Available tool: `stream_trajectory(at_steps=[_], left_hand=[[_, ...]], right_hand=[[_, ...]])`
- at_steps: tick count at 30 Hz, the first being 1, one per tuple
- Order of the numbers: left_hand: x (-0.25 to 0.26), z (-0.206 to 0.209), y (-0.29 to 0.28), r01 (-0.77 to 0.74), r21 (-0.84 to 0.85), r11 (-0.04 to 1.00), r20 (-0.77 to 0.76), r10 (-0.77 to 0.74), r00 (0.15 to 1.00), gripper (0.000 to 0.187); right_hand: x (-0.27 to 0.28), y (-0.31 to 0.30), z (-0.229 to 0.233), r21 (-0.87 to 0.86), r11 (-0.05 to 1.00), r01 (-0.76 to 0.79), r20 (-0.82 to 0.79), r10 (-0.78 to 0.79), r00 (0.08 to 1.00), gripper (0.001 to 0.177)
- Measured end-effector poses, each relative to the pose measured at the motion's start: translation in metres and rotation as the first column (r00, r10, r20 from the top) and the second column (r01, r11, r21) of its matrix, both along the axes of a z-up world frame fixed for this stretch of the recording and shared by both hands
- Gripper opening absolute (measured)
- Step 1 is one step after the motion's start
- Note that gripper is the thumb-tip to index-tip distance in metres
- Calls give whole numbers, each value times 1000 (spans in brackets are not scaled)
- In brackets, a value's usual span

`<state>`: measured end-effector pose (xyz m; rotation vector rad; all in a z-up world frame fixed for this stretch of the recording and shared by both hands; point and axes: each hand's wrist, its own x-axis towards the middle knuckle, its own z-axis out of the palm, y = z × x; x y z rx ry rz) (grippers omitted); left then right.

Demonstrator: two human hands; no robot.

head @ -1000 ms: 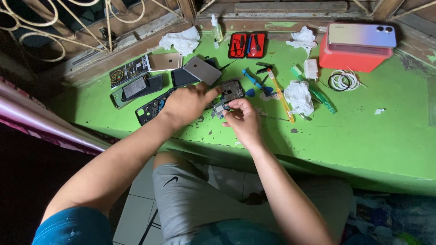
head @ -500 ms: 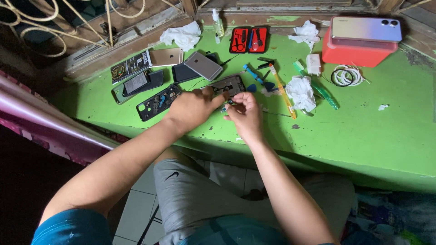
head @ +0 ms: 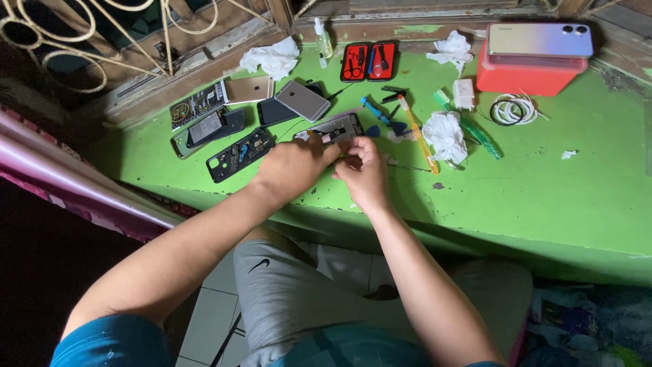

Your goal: The person cleans a small electronic component using a spray bottle and a cotton swab. They then use a small screwdriver to manipulate parts of the component on a green workbench.

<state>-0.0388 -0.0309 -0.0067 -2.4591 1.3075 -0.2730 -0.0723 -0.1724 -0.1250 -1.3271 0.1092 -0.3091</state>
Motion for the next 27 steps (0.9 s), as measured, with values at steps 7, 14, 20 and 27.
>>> stream_trajectory(at_steps=[7,14,20,27], left_hand=[[7,-7,18,-100,-19,995,-88,98,991,43],[10,-17,33,-80,-124,989,-5,80,997,38],[19,-3,32,-95,-121,988,-58,89,994,41],[26,-3,31,-145,-27,989,-130,140,982,43]], right_hand=[[-4,-13,29,-35,997,-74,-136,69,988,61],[21,-27,27,210,945,-250,-404,317,858,44],[38,-35,-8,378,864,-331,-359,467,808,40],[28,-37,11,604,744,-286,-240,512,825,66]])
